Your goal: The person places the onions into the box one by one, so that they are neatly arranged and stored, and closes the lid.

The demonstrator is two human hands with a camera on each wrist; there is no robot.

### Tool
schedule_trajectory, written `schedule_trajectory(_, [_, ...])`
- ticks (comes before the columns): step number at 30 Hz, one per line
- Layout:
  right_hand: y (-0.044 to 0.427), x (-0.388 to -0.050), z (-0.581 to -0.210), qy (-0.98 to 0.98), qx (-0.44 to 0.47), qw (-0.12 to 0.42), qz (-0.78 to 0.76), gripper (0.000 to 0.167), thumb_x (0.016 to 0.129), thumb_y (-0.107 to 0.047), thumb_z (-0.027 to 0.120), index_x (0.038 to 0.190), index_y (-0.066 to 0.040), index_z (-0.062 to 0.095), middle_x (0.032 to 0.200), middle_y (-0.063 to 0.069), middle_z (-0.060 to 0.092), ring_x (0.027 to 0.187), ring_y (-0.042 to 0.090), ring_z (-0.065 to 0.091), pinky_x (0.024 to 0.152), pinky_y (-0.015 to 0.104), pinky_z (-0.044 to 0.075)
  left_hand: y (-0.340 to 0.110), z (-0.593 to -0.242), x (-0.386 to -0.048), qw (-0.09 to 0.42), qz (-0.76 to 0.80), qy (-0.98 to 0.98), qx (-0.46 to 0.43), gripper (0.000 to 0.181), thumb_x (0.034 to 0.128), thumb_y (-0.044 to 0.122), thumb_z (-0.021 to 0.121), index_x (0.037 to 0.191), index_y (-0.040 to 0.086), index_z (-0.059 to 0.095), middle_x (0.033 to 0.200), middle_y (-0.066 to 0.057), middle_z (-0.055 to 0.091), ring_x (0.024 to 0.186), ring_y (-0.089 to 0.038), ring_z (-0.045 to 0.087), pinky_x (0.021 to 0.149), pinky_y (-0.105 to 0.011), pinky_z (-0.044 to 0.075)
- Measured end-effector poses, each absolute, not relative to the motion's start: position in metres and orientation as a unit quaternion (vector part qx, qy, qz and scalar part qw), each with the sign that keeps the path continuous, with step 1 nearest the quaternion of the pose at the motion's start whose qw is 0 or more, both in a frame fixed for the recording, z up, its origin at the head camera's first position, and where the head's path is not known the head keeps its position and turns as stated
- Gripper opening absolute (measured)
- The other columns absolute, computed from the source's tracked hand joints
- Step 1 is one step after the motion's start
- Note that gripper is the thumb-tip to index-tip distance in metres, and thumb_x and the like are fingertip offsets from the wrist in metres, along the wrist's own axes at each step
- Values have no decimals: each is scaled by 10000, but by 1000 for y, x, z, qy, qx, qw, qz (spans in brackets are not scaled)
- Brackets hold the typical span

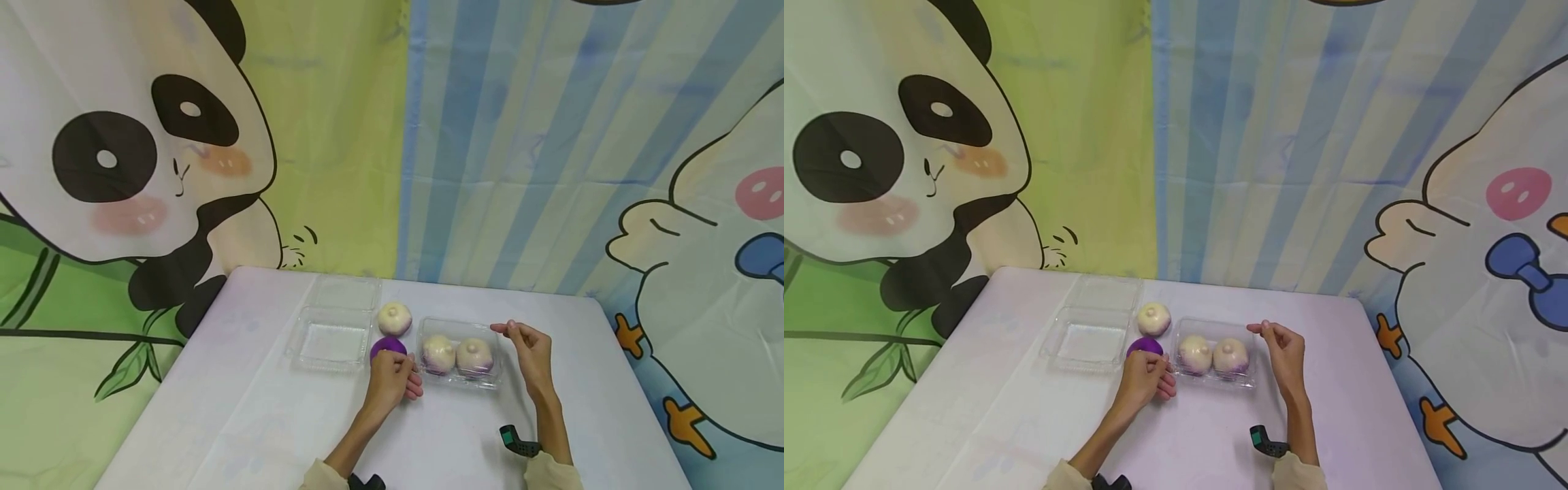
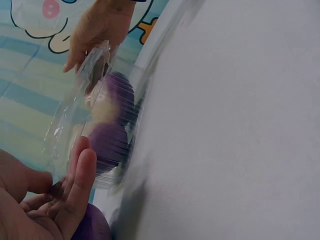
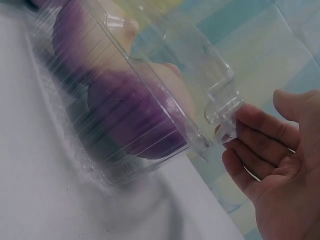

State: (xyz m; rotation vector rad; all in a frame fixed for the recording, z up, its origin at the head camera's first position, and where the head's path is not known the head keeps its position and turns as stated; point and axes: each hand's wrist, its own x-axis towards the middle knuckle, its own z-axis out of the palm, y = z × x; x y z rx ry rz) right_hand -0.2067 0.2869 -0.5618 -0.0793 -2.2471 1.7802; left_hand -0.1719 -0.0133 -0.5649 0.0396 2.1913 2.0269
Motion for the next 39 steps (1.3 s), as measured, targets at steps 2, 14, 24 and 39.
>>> schedule_trajectory(2, [287, -207, -562, -780, -24, 139, 610, 440, 1160, -320, 554, 1170, 44, 801, 1189, 228, 812, 1119, 43, 685, 1045, 121, 468, -13, -565, -171, 78, 680, 729, 8, 398, 1148, 113, 513, 946, -152, 731, 719, -213, 774, 542, -236, 770, 504, -362, 648])
schedule_trajectory(14, [288, -205, -564, -796, -14, 143, 587, 419, 1162, -315, 549, 1173, 10, 814, 1210, 236, 804, 1135, -9, 695, 1053, 91, 470, -14, -563, -165, 81, 695, 715, -1, 343, 1085, 173, 660, 1040, -159, 737, 748, -227, 779, 569, -260, 781, 534, -351, 658])
schedule_trajectory(24, [288, -205, -566, -799, -11, 145, 583, 407, 1159, -311, 558, 1164, 2, 818, 1211, 236, 801, 1118, -5, 698, 1036, 93, 482, -16, -566, -163, 76, 691, 719, 25, 181, 1020, 53, 719, 1022, -126, 743, 747, -196, 777, 574, -214, 777, 542, -339, 660])
schedule_trajectory(39, [289, -201, -562, -776, -12, 143, 614, 331, 1120, -240, 644, 1165, 58, 780, 1164, 87, 846, 1111, 7, 730, 1026, 87, 513, -13, -565, -163, 77, 716, 694, -4, 156, 986, -19, 696, 1013, -168, 734, 762, -208, 783, 588, -222, 787, 569, -355, 671])
